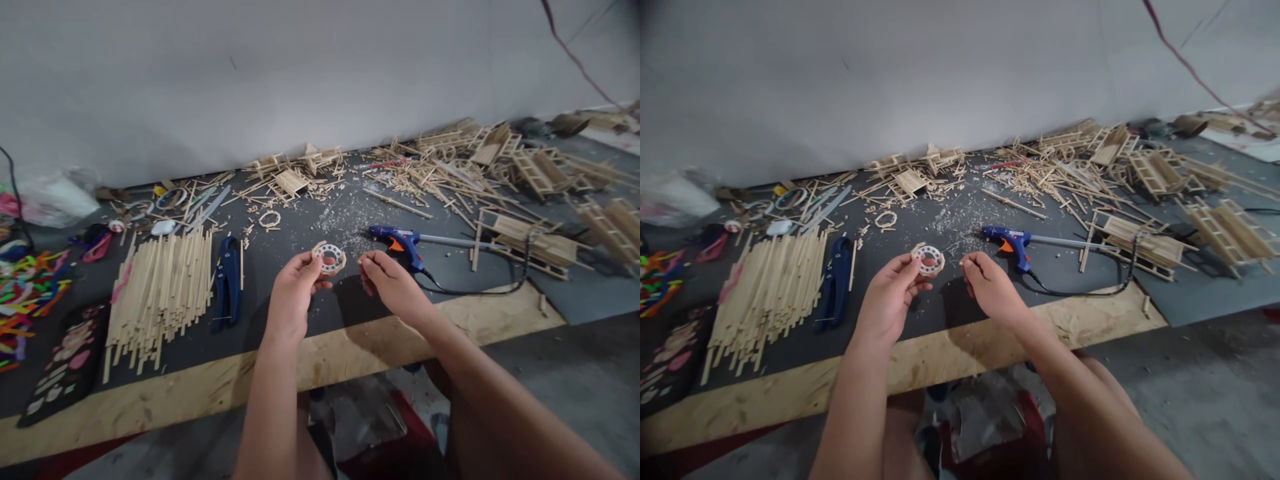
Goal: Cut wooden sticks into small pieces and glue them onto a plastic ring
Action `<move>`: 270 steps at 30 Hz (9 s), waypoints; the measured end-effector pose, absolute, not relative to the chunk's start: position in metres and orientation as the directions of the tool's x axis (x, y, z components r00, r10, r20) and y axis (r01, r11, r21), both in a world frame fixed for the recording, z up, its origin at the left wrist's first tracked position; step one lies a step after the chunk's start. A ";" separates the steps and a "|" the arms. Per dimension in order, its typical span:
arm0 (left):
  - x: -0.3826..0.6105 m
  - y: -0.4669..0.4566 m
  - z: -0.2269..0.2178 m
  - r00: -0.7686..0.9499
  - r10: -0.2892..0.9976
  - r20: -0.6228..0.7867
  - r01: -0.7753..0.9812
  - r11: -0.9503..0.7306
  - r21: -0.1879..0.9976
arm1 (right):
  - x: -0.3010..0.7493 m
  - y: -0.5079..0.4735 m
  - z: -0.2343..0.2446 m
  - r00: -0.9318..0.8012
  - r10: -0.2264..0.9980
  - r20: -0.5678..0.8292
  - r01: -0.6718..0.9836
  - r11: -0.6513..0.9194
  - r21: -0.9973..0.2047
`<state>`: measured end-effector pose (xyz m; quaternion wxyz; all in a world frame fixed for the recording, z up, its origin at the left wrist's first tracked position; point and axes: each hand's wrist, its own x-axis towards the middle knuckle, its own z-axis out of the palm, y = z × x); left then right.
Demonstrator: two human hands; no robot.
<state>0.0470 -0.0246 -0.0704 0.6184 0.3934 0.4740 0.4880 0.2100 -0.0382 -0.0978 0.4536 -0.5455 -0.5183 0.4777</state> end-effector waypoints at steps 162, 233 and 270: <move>0.093 -0.038 -0.076 0.154 0.978 -0.142 0.021 0.140 0.990 | 0.235 -0.054 -0.082 0.035 0.999 -0.036 0.021 -0.037 -0.999; 0.095 -0.038 -0.075 0.180 0.969 -0.168 -0.451 0.232 0.862 | 0.236 -0.055 -0.085 0.014 1.000 0.008 -0.190 0.010 -0.982; 0.085 -0.016 -0.078 0.397 0.909 -0.128 0.024 0.129 0.991 | 0.255 -0.052 -0.083 -0.160 0.987 0.031 -0.288 -0.016 -0.958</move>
